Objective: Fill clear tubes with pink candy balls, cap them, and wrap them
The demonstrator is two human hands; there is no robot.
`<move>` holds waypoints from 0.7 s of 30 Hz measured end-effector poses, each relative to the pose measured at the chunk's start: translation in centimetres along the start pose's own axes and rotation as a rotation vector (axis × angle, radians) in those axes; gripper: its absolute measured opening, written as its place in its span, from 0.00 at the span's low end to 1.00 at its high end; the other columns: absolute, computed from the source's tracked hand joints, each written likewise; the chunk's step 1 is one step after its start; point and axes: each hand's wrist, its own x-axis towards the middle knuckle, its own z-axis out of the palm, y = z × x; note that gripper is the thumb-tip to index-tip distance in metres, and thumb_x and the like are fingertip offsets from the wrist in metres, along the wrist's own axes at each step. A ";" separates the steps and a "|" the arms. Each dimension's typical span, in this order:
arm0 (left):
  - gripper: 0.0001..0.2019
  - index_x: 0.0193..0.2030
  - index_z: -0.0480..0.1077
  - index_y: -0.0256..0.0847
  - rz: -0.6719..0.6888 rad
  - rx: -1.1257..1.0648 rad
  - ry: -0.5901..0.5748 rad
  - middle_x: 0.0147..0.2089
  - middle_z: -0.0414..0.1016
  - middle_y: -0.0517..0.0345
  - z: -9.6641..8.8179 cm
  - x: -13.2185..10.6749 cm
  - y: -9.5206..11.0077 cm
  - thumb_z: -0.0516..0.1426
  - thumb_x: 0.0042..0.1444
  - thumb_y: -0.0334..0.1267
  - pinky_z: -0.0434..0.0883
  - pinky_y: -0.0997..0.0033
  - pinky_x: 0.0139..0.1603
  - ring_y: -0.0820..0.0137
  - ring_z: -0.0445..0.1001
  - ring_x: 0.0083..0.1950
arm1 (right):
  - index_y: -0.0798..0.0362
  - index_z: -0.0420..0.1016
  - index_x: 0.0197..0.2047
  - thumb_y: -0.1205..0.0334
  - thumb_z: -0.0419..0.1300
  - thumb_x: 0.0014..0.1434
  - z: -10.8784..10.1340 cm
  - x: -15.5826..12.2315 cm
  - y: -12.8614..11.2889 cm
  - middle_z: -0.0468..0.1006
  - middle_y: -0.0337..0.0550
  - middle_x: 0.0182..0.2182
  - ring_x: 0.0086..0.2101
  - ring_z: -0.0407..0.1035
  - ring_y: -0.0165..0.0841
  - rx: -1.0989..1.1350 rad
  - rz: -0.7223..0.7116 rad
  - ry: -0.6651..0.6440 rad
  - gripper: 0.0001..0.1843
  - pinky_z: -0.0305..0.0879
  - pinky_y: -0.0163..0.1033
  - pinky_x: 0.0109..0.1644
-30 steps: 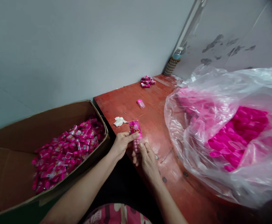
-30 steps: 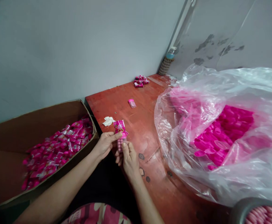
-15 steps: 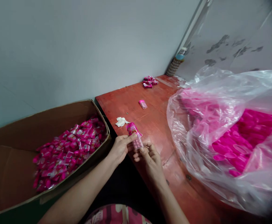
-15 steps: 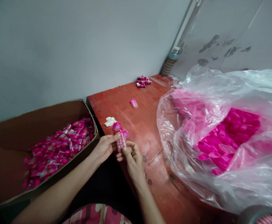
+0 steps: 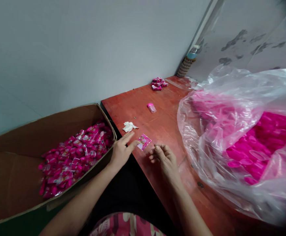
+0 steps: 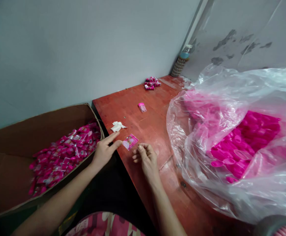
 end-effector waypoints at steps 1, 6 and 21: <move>0.17 0.38 0.74 0.44 0.035 0.108 -0.045 0.50 0.72 0.52 0.5 0.3 -0.6 0.65 0.36 0.34 0.52 0.62 0.61 0.61 0.60 0.59 | 0.53 0.65 0.36 0.53 0.57 0.53 -0.1 0.1 0.1 0.72 0.37 0.25 0.22 0.67 0.26 -0.019 0.006 -0.013 0.12 0.63 0.31 0.25; 0.13 0.31 0.75 0.50 0.103 0.269 -0.135 0.49 0.72 0.57 2.4 1.2 -3.5 0.63 0.39 0.28 0.38 0.53 0.63 0.63 0.51 0.63 | 0.53 0.65 0.35 0.53 0.56 0.53 -0.3 0.2 0.5 0.72 0.37 0.25 0.23 0.67 0.26 -0.112 0.007 -0.031 0.12 0.62 0.31 0.26; 0.16 0.39 0.74 0.44 -0.111 -0.042 -0.092 0.43 0.76 0.56 2.7 -0.8 -1.3 0.64 0.39 0.33 0.65 0.69 0.51 0.63 0.70 0.50 | 0.52 0.64 0.40 0.57 0.61 0.48 1.0 3.8 -0.4 0.69 0.30 0.22 0.22 0.64 0.24 -0.027 -0.079 -0.047 0.17 0.58 0.30 0.27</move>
